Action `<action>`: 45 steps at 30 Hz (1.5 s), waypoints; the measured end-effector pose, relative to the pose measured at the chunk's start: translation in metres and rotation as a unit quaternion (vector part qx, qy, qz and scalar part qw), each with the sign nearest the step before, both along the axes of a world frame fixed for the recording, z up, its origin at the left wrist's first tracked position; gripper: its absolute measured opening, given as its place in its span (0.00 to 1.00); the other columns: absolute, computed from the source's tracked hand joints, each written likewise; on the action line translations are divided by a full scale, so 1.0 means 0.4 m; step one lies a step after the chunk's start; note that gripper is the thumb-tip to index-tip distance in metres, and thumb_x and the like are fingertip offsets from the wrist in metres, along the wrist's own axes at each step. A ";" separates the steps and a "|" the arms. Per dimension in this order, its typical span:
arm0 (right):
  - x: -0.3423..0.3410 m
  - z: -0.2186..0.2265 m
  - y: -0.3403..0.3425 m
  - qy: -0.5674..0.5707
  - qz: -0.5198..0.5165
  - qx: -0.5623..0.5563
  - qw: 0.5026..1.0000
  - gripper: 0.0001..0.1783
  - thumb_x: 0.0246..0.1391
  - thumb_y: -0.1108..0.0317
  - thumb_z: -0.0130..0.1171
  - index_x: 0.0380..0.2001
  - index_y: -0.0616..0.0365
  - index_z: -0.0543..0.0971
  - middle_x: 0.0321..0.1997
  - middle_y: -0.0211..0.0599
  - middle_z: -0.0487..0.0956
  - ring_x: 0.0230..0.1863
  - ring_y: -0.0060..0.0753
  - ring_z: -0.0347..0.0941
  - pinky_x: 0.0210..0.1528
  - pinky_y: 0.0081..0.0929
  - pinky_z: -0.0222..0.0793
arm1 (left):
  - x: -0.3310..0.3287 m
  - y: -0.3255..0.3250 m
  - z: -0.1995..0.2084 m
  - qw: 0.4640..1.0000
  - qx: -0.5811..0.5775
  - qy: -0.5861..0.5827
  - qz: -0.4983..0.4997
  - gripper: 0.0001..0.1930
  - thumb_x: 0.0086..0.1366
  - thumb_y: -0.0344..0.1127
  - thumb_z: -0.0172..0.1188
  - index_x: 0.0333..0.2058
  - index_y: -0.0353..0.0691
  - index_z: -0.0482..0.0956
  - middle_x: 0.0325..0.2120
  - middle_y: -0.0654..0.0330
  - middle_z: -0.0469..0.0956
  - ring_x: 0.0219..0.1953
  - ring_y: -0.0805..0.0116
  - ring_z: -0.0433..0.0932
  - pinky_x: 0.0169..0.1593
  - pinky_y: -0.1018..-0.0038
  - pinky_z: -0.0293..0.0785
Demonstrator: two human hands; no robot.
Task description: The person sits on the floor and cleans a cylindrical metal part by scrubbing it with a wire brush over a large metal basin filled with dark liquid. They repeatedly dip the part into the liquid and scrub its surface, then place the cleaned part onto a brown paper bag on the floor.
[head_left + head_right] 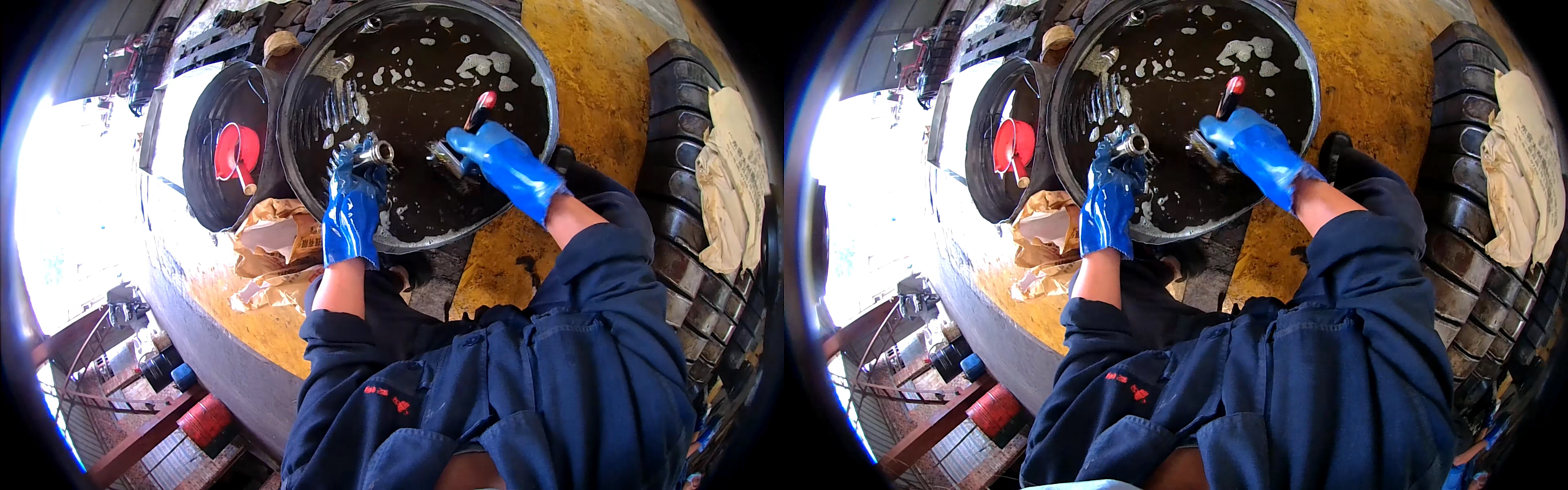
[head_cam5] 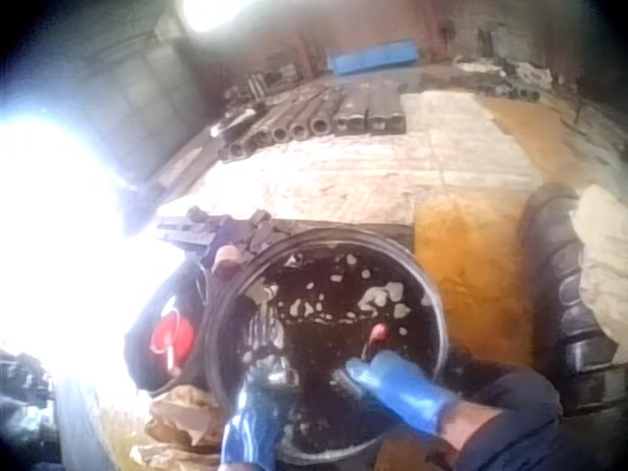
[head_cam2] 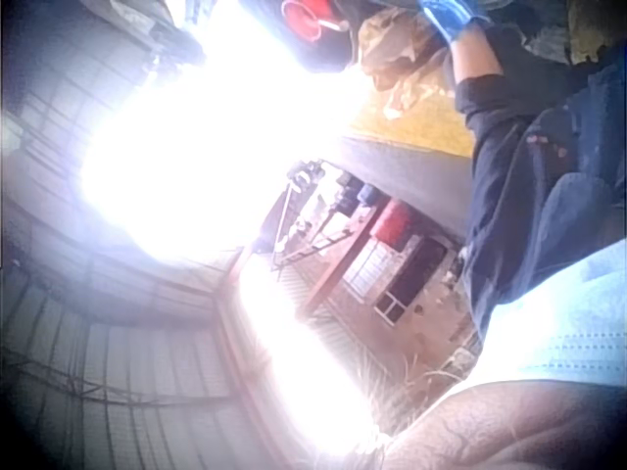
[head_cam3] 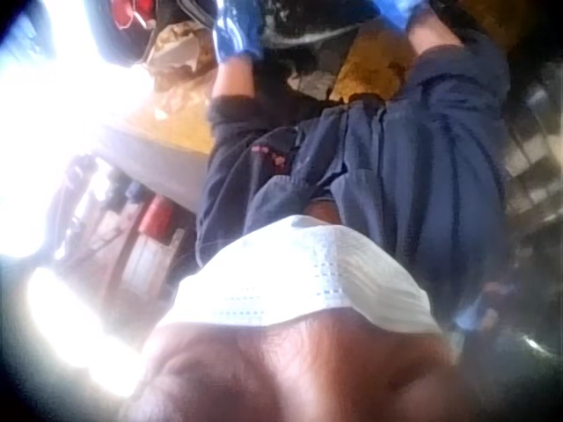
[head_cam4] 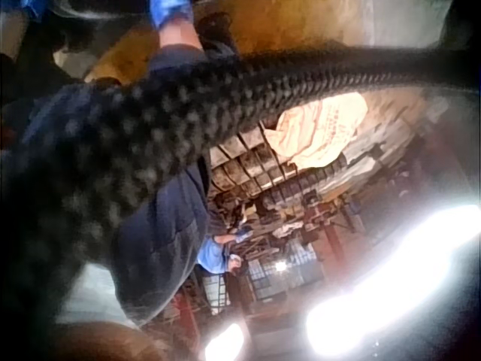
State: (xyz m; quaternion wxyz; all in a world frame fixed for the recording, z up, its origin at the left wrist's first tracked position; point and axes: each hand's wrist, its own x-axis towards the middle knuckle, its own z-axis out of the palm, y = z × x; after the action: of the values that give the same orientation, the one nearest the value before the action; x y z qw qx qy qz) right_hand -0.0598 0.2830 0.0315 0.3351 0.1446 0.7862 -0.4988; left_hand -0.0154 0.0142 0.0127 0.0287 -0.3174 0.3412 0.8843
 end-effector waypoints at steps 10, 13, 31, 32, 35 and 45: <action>0.007 0.016 -0.076 -0.167 -0.259 -0.366 0.878 0.15 0.54 0.56 0.74 0.37 0.52 0.82 0.30 0.31 0.81 0.24 0.25 0.78 0.32 0.38 0.85 | 0.008 -0.008 -0.055 0.989 -0.041 0.096 -0.104 0.15 0.78 0.40 0.51 0.53 0.37 0.79 0.47 0.55 0.84 0.46 0.64 0.83 0.52 0.69 0.82; 0.007 0.011 -0.072 -0.120 -0.200 -0.336 0.912 0.15 0.57 0.56 0.71 0.41 0.53 0.83 0.32 0.33 0.83 0.27 0.25 0.78 0.38 0.32 0.82 | 0.015 -0.004 -0.055 0.972 -0.166 0.109 -0.129 0.15 0.78 0.39 0.50 0.53 0.37 0.79 0.47 0.55 0.83 0.46 0.64 0.83 0.53 0.69 0.81; -0.016 0.054 -0.015 0.181 0.134 0.000 0.974 0.16 0.64 0.54 0.58 0.42 0.52 0.86 0.37 0.40 0.87 0.41 0.35 0.84 0.50 0.33 0.78 | 0.011 -0.006 -0.007 0.980 -0.160 0.116 -0.023 0.16 0.72 0.35 0.63 0.54 0.38 0.77 0.51 0.50 0.82 0.52 0.55 0.83 0.56 0.57 0.83; -0.019 0.042 -0.015 0.216 0.126 -0.071 0.966 0.16 0.63 0.54 0.57 0.40 0.53 0.86 0.36 0.42 0.86 0.40 0.34 0.84 0.49 0.33 0.78 | 0.011 -0.008 -0.006 0.980 -0.164 0.113 -0.027 0.17 0.71 0.36 0.63 0.55 0.38 0.77 0.51 0.50 0.82 0.52 0.56 0.82 0.56 0.58 0.83; -0.006 0.027 -0.033 0.272 0.121 -0.211 0.931 0.14 0.63 0.58 0.62 0.47 0.51 0.86 0.39 0.37 0.87 0.43 0.27 0.83 0.50 0.30 0.79 | 0.007 -0.006 -0.012 0.977 -0.177 0.110 -0.047 0.18 0.71 0.32 0.62 0.57 0.36 0.75 0.49 0.49 0.82 0.50 0.56 0.83 0.55 0.59 0.83; -0.015 0.061 -0.004 0.191 0.104 0.098 0.971 0.16 0.62 0.54 0.59 0.43 0.51 0.86 0.37 0.37 0.86 0.42 0.42 0.82 0.53 0.32 0.76 | 0.010 0.045 0.038 0.872 -0.424 0.155 -0.190 0.31 0.62 0.20 0.66 0.64 0.34 0.69 0.49 0.51 0.82 0.49 0.62 0.83 0.54 0.67 0.82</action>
State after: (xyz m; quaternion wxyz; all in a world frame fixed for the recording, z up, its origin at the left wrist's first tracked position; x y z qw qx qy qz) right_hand -0.0657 0.2814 0.0558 0.2129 -0.0036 0.8912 -0.4005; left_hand -0.0113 0.0323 0.0280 0.0052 -0.0871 0.7374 0.6698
